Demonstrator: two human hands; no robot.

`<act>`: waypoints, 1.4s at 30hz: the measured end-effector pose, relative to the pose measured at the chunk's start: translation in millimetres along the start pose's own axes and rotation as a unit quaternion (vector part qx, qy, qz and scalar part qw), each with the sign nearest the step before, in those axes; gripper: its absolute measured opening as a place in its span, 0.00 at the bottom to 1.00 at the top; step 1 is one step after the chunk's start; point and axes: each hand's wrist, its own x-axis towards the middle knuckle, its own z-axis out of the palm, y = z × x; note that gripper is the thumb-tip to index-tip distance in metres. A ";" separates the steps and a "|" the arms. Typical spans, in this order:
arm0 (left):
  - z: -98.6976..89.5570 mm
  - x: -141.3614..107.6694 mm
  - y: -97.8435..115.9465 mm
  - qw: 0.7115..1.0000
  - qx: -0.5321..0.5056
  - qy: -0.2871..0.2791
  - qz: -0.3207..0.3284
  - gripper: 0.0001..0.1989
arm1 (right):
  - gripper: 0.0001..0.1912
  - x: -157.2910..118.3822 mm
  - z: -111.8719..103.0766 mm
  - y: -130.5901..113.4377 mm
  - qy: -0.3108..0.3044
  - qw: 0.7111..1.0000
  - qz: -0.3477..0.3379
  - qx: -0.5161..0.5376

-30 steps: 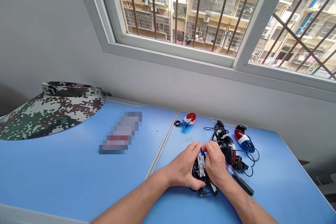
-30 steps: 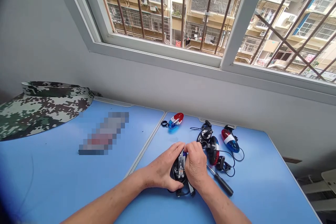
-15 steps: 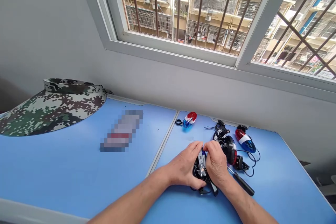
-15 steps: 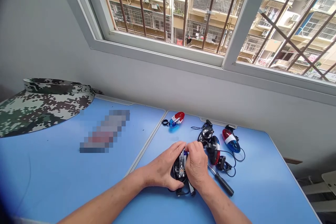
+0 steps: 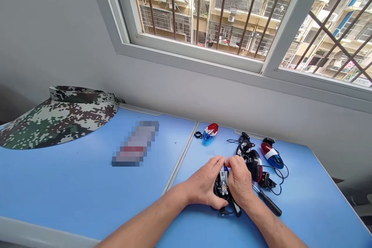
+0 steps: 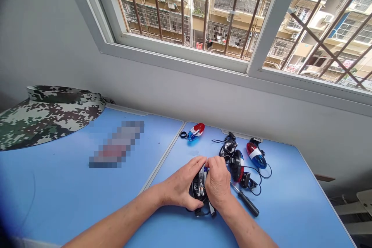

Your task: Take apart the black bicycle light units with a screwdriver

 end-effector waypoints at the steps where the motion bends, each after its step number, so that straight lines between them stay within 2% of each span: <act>1: 0.1 0.0 -0.2 1.000 -0.002 0.000 0.001 0.36 | 0.15 0.0 -0.1 -0.2 0.001 1.000 0.002 0.002; 15: -0.5 0.3 2.4 1.000 -0.007 0.002 -0.004 0.38 | 0.13 -0.1 3.7 3.7 -0.006 0.997 0.010 0.080; 29: 0.9 -0.7 -0.6 1.000 -0.006 0.002 -0.006 0.40 | 0.13 0.8 -1.6 2.4 0.018 0.999 0.000 0.038; 33: 1.9 -2.1 -3.4 1.000 -0.011 -0.001 -0.007 0.42 | 0.14 -1.3 -3.5 4.1 0.003 0.999 0.009 0.034; 42: 3.2 -5.2 -5.5 0.999 -0.021 0.010 -0.027 0.45 | 0.09 -7.3 -6.9 10.3 -0.020 0.994 0.027 0.104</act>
